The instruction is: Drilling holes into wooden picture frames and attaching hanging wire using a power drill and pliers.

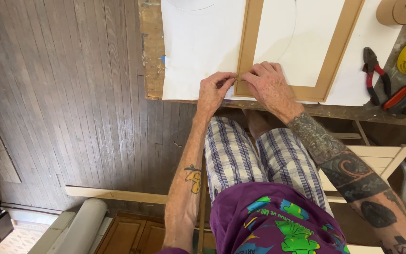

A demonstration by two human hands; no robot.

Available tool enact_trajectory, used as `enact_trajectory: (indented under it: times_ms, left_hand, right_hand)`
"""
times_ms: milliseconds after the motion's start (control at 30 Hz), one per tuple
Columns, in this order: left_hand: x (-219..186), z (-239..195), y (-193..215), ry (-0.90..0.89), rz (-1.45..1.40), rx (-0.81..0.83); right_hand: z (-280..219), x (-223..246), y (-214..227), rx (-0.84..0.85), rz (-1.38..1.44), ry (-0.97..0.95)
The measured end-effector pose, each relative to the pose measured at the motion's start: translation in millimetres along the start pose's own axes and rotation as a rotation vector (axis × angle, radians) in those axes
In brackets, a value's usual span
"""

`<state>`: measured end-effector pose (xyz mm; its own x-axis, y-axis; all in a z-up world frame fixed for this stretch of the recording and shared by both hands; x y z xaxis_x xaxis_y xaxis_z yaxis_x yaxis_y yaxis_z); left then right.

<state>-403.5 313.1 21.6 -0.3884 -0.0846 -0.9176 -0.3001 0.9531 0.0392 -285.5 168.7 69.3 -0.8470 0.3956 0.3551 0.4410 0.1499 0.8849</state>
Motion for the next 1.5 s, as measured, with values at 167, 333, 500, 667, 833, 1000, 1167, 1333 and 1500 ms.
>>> enact_trajectory:
  times_ms: [167,333,500,667,833,1000,1167,1333,1500]
  left_hand:
    - [-3,2,-1,-0.018,0.045,0.021]
    - [-10,2,1,0.0,0.031,0.058]
    - [-15,-1,4,0.048,-0.019,0.081]
    - [-1,1,2,0.099,-0.16,0.053]
    - [0,-1,-1,0.1,-0.225,0.059]
    - [-2,-2,0,0.092,-0.231,0.065]
    - [-3,1,2,0.071,-0.207,0.079]
    - [-5,2,2,0.068,-0.193,0.083]
    - [-10,3,1,0.078,-0.165,0.08]
  right_hand:
    - [2,2,6,0.001,0.01,-0.011]
    - [1,3,10,-0.007,0.036,-0.01]
    - [0,5,4,-0.013,0.043,-0.008]
    - [-1,4,1,-0.037,0.089,-0.022]
    - [-1,7,7,-0.036,0.12,-0.036]
    - [-1,9,10,-0.042,0.144,-0.041]
    - [-1,8,9,-0.034,0.157,-0.055]
    - [0,5,6,-0.04,0.161,-0.053]
    - [-1,1,3,-0.041,0.156,-0.065]
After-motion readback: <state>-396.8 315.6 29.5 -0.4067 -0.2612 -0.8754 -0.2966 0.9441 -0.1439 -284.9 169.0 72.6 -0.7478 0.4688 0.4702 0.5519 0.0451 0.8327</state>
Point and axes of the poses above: each hand's wrist, its own z-axis towards the middle knuckle, its own y-axis out of the back of the hand, x = y × z, the point moved 3 cm from there along z, towards the middle knuckle, and after that the axes turned 11 degrees about x, right-handed, at the moved point
